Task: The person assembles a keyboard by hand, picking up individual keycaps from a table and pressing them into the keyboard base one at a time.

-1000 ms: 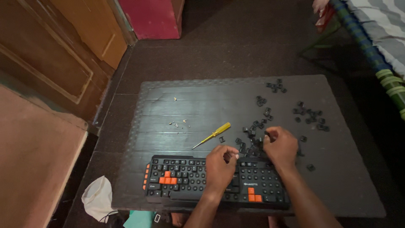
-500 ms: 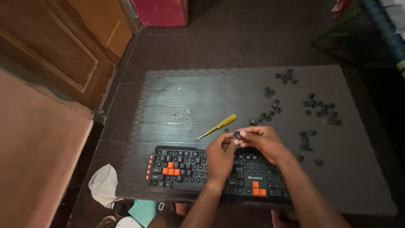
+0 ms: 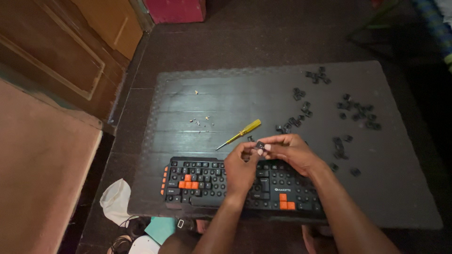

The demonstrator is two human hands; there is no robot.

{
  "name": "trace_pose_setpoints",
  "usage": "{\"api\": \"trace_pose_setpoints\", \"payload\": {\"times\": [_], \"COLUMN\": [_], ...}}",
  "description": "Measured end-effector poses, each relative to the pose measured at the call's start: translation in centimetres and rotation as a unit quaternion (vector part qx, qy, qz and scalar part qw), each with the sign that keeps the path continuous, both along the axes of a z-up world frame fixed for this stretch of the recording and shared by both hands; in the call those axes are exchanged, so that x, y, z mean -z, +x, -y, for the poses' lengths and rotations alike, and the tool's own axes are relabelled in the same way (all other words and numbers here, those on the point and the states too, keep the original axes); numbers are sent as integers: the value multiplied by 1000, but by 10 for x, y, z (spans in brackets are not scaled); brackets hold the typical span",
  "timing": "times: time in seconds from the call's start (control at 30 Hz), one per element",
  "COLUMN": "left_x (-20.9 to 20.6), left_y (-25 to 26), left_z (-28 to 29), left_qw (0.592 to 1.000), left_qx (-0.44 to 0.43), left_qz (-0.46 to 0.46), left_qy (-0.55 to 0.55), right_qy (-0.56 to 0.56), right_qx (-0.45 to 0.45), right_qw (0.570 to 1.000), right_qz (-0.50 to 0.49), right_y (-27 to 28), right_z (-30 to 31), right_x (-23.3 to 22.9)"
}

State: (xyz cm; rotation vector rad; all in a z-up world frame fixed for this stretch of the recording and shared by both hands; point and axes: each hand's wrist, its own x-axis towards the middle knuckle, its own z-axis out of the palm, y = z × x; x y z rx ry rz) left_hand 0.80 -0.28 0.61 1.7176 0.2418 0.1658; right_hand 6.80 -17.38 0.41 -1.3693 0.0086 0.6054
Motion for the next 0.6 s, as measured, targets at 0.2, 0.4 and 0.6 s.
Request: {"api": "trace_pose_setpoints", "payload": {"times": [0.2, 0.4, 0.6], "left_x": [1, 7, -9], "left_y": [-6, -13, -20], "left_z": [5, -14, -74], "left_qw": [999, 999, 991], "left_qx": [3, -15, -38], "left_qz": [-7, -7, -97], "left_qy": [-44, -38, -85], "right_qy": [-52, -21, 35], "right_qx": [29, 8, 15], "right_qw": [998, 999, 997], "right_qz": [13, 32, 65], "right_y": [-8, -13, -19], "right_z": [-2, -28, -89], "right_x": [-2, -9, 10]}}
